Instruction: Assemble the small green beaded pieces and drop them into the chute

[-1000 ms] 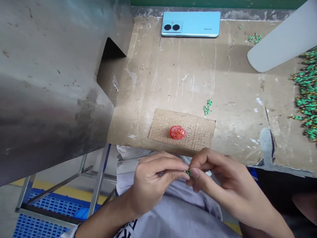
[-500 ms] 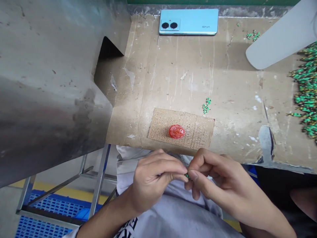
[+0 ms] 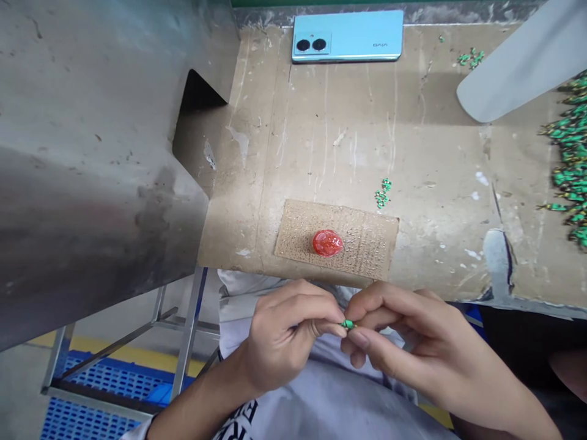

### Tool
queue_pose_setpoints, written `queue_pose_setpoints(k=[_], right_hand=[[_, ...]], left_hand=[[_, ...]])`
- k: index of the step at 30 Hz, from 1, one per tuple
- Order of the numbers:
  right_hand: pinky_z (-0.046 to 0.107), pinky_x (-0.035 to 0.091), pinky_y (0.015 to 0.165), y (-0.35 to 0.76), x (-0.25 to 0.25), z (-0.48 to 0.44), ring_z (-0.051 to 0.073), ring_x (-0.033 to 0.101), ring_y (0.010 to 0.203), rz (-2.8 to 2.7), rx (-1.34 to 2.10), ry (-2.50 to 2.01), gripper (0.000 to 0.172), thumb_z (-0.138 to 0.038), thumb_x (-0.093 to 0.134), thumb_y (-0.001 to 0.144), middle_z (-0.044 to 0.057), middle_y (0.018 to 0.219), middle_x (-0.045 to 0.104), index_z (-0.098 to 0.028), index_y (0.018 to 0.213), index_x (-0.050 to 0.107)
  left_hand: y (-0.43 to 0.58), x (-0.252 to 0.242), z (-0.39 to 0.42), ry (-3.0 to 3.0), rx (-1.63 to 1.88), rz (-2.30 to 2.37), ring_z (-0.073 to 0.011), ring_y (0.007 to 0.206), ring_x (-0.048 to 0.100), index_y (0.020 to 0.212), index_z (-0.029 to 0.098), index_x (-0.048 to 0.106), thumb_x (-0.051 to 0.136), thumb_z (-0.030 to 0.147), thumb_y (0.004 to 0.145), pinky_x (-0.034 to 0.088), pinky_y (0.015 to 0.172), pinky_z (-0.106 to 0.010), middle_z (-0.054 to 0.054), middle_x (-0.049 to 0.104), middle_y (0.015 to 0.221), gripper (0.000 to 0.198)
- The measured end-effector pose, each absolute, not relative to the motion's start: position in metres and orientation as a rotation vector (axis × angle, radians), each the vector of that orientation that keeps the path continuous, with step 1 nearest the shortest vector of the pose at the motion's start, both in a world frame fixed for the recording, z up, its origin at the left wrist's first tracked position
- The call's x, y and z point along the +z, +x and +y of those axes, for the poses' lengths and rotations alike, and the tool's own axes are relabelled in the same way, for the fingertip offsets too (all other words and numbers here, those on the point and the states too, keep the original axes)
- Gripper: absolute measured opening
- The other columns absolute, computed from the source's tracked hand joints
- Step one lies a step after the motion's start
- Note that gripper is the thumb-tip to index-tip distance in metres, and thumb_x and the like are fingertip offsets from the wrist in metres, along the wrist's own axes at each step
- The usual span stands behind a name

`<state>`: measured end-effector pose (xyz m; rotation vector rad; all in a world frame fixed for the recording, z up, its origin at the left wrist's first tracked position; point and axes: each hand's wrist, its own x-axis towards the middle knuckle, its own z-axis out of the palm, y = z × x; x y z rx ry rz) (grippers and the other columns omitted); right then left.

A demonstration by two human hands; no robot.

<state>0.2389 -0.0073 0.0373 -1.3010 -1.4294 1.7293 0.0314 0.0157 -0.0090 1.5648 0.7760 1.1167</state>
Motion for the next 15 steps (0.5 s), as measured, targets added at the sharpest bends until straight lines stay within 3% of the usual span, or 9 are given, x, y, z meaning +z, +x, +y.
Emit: queue_pose_setpoints(k=[5,9,15], right_hand=[[0.015,0.058,0.065,0.239,0.036,-0.008,0.009,0.074,0.067,-1.447,1.702,-1.258,0.003,-0.024,0.064,0.104,-0.004,0.077,0.077,-0.023,0.103,0.064],[0.015,0.058,0.064,0.242,0.033,-0.01,0.01,0.074,0.069,-1.575,1.485,-1.282,0.006,-0.021,0.065,0.103,-0.003,0.083,0.078,-0.025,0.108,0.066],[0.016,0.058,0.069,0.245,0.027,-0.015,0.01,0.074,0.074,-1.706,1.261,-1.246,0.014,-0.015,0.065,0.102,-0.004,0.089,0.076,-0.027,0.11,0.065]], left_hand=[[0.033,-0.007,0.015,1.58,1.115,0.786,-0.0143,0.07,0.072,0.094,0.017,0.075,0.07,0.012,0.099,0.06,0.067,-0.022,-0.004,0.076,0.08,0.009],[0.036,-0.003,0.015,1.439,1.074,0.88,-0.0147,0.068,0.072,0.092,0.018,0.078,0.081,0.026,0.094,0.058,0.063,-0.022,-0.004,0.077,0.078,0.009],[0.033,0.008,0.017,1.432,0.927,0.962,-0.0114,0.052,0.055,0.093,0.017,0.081,0.085,0.036,0.09,0.047,0.048,-0.023,-0.004,0.075,0.073,0.019]])
